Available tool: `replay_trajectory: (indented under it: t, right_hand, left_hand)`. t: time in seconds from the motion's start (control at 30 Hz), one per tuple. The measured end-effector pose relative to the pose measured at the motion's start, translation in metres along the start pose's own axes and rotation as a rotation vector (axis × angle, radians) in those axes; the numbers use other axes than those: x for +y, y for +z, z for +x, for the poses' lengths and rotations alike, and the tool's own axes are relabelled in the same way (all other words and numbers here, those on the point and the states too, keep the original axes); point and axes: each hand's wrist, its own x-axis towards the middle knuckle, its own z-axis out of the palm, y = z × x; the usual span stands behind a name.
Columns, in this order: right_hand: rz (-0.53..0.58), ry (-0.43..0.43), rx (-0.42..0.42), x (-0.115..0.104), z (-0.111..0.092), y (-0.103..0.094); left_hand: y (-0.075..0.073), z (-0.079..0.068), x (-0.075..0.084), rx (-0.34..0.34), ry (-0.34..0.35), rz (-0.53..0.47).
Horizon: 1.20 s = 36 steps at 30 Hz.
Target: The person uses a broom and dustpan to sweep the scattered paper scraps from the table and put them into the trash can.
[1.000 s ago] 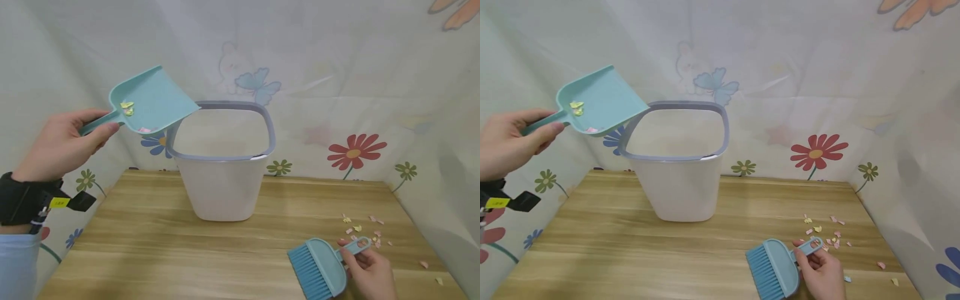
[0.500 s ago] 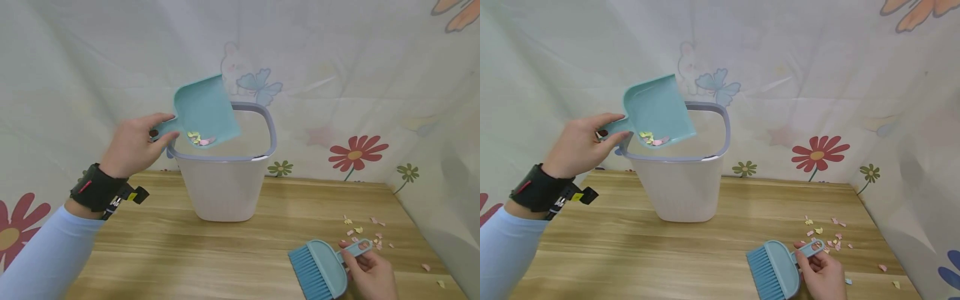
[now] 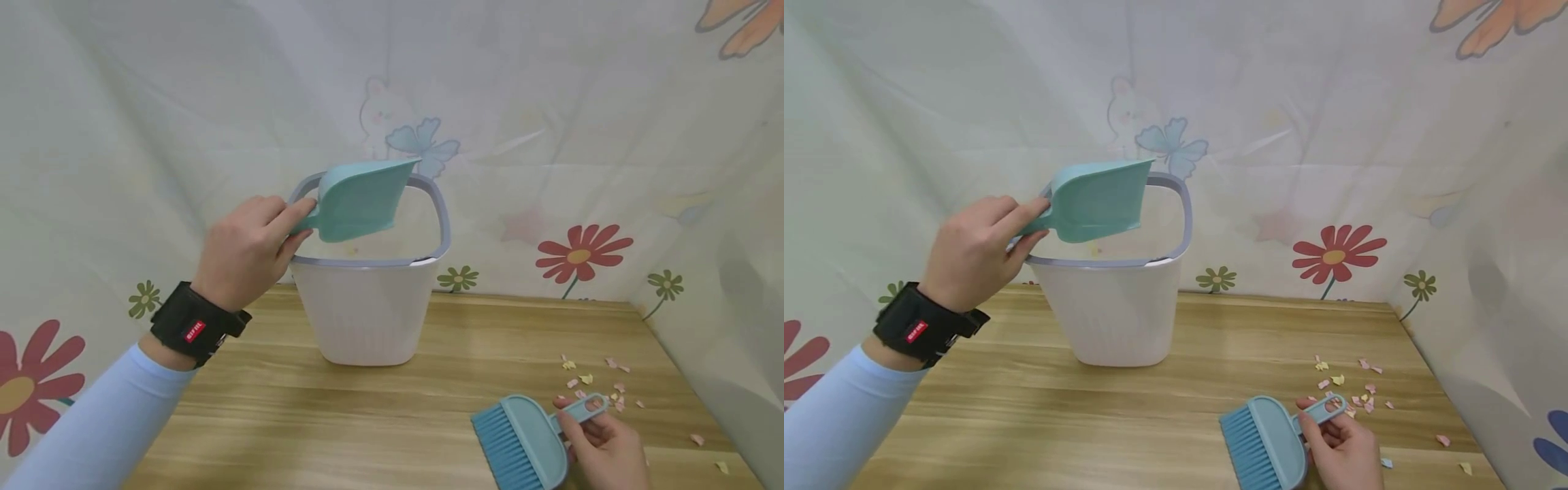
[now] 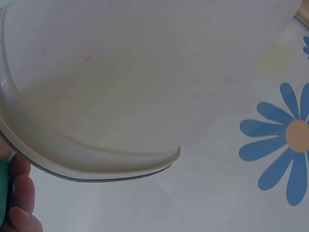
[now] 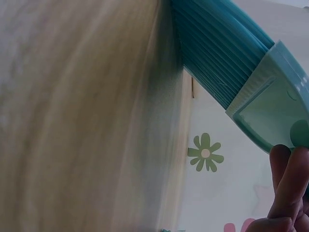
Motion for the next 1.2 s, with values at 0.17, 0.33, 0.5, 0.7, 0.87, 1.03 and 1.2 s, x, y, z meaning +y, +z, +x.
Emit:
replay_trajectory:
  t: [0.17,0.33,0.5,0.7,0.87,1.03,1.2]
  right_hand:
    - [0.011,-0.019,0.007,0.0,-0.001,0.0]
    - [0.003,-0.03,0.003,0.002,-0.001,0.0]
    - [-0.013,-0.033,-0.002,0.005,0.0,-0.001]
    - [0.003,-0.046,0.002,0.005,0.0,-0.001]
    - [-0.002,-0.074,0.012,0.004,-0.002,-0.002]
    - [-0.021,-0.087,0.024,0.003,-0.003,-0.002]
    - [-0.014,-0.088,0.027,0.003,-0.004,-0.003]
  left_hand:
    - [-0.005,-0.003,0.004,0.038,-0.033,-0.029]
    - [-0.014,-0.013,0.006,0.06,-0.156,-0.099]
    - [-0.025,-0.03,0.012,0.05,-0.242,-0.232]
    - [-0.035,-0.058,0.031,0.002,-0.275,-0.401]
    - [-0.038,-0.086,0.051,-0.053,-0.262,-0.462]
    - [-0.035,-0.113,0.072,-0.065,-0.239,-0.536]
    - [-0.02,-0.138,0.089,-0.114,-0.187,-0.661]
